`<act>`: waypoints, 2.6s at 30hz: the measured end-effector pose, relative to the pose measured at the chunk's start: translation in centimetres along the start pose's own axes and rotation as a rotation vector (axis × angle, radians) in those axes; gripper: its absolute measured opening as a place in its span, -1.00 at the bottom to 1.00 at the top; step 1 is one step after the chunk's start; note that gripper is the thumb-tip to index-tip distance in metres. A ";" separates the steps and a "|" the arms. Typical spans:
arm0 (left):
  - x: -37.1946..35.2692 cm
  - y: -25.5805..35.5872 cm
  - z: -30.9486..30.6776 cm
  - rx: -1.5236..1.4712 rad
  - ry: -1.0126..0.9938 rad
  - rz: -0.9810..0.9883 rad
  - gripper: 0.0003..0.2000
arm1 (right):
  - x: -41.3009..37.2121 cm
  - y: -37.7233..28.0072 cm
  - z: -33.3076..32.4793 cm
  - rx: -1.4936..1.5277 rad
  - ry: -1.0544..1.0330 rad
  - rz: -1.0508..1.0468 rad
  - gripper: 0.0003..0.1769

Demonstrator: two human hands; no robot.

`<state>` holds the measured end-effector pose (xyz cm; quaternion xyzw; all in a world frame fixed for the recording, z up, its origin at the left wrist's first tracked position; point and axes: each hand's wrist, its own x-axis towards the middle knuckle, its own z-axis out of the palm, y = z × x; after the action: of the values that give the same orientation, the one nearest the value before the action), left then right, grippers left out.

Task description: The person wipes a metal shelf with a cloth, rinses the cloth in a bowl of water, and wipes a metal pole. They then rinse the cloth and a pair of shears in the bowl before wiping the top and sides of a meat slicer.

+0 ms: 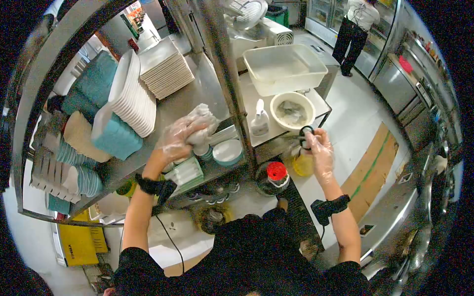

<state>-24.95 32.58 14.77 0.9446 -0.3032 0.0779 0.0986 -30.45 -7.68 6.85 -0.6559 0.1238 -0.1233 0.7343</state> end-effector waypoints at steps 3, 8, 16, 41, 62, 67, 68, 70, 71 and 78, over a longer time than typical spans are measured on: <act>-0.4 0.7 -0.5 -0.001 0.065 0.020 -0.30 | 1.7 1.7 -1.7 -0.095 0.075 -0.040 -0.77; 3.5 3.3 1.3 0.088 0.009 -0.142 -0.37 | 6.6 5.9 -3.8 -0.373 0.151 -0.159 -0.76; 7.0 4.4 5.3 0.249 0.075 -0.351 -0.30 | 16.6 14.8 -2.1 -0.678 0.001 -0.260 -0.79; 3.9 4.2 0.9 0.014 0.662 -0.556 -0.44 | 17.3 10.6 2.1 -1.109 -0.364 -0.762 -0.47; -2.1 0.3 0.8 0.012 0.173 -0.613 -0.51 | 5.5 -0.1 10.5 -0.655 -0.515 -0.591 -0.67; -2.4 0.5 0.9 0.169 0.254 -0.488 -0.59 | 4.2 0.0 6.7 -0.720 -0.461 -0.547 -0.66; -1.3 0.7 0.6 0.139 0.222 -0.605 -0.63 | 4.1 0.3 6.5 -0.716 -0.440 -0.602 -0.67; 1.3 2.2 -2.0 0.122 0.080 -0.715 -0.70 | 3.3 0.0 6.6 -0.674 -0.419 -0.482 -0.67; 1.7 0.7 0.0 0.092 0.205 -0.629 -0.71 | 4.0 1.6 6.9 -0.641 -0.391 -0.573 -0.70; 4.9 3.1 2.4 0.081 0.115 -0.234 -0.50 | 3.2 2.3 11.4 -0.651 -0.589 -0.534 -0.74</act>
<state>-22.66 26.81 13.85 0.9707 -0.1816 0.1321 0.0860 -23.50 2.12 5.71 -0.8662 -0.2283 -0.0717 0.4387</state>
